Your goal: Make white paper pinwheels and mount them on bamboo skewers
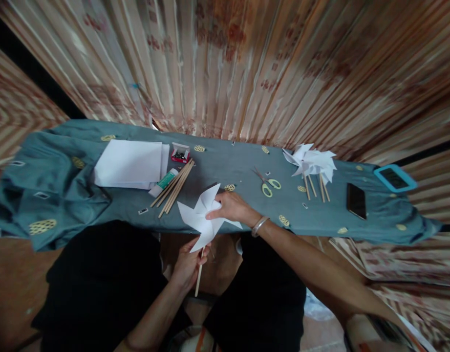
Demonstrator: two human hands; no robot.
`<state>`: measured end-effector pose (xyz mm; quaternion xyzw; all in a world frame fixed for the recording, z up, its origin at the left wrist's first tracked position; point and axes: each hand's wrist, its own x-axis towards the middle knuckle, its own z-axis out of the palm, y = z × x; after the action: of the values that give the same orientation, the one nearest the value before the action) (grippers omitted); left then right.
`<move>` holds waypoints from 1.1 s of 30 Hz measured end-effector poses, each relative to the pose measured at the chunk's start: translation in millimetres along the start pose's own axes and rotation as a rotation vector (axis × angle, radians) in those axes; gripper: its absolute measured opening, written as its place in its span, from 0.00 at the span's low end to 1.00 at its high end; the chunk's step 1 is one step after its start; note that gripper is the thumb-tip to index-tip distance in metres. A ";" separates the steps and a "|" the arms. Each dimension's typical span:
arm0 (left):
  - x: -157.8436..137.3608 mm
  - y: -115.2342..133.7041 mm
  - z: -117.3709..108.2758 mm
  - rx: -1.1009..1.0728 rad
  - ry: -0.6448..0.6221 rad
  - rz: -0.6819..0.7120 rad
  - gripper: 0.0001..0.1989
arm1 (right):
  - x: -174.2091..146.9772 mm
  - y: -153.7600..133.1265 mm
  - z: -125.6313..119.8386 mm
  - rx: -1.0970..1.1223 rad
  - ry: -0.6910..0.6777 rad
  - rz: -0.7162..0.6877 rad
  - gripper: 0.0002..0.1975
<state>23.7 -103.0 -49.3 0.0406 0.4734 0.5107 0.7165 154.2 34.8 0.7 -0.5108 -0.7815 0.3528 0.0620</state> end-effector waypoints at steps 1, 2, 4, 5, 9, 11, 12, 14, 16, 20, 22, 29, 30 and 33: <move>0.1 -0.1 0.1 0.000 -0.003 -0.001 0.13 | 1.7 0.7 -1.0 0.009 -0.016 0.000 0.14; 0.2 -0.1 0.3 0.001 -0.005 -0.002 0.14 | 3.2 1.2 -2.0 0.012 -0.036 0.007 0.14; 0.2 0.1 0.7 0.001 -0.007 -0.003 0.16 | 5.8 1.7 -3.9 0.007 -0.084 0.019 0.15; 0.2 0.2 1.0 0.001 -0.007 -0.005 0.18 | 6.8 1.8 -4.8 0.003 -0.111 0.021 0.15; -0.1 1.4 1.4 -0.003 -0.001 -0.019 0.21 | 10.2 1.9 -6.7 -0.006 -0.201 0.030 0.17; -0.1 1.8 0.9 -0.006 0.003 -0.028 0.22 | 11.6 2.1 -6.6 -0.007 -0.211 0.033 0.17; 0.0 1.9 0.6 -0.008 0.003 -0.032 0.22 | 12.1 2.2 -6.5 -0.008 -0.210 0.032 0.17; 0.4 1.8 0.0 -0.012 0.004 -0.043 0.22 | 12.8 2.4 -6.4 -0.002 -0.211 0.031 0.17; 1.0 1.2 -0.3 -0.017 0.007 -0.053 0.23 | 13.2 2.6 -6.9 0.017 -0.224 0.034 0.17; 2.4 -0.1 -0.3 -0.031 0.026 -0.071 0.25 | 15.0 2.8 -8.8 -0.004 -0.257 0.055 0.18; 2.9 -0.2 -0.2 -0.038 0.040 -0.082 0.26 | 16.2 2.5 -9.7 -0.031 -0.265 0.076 0.19; 2.8 1.7 2.3 -0.063 0.062 -0.126 0.25 | 15.2 0.0 -12.8 -0.021 -0.282 0.086 0.20; 2.4 2.1 3.1 -0.066 0.063 -0.132 0.25 | 14.6 -0.1 -13.0 -0.010 -0.278 0.092 0.20; 0.7 3.6 5.5 -0.070 0.072 -0.146 0.25 | 12.6 0.3 -12.7 0.012 -0.268 0.107 0.19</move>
<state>25.2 -98.4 -44.7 -0.0375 0.4823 0.4746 0.7354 154.4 51.7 6.6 -0.4995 -0.7524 0.4254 -0.0587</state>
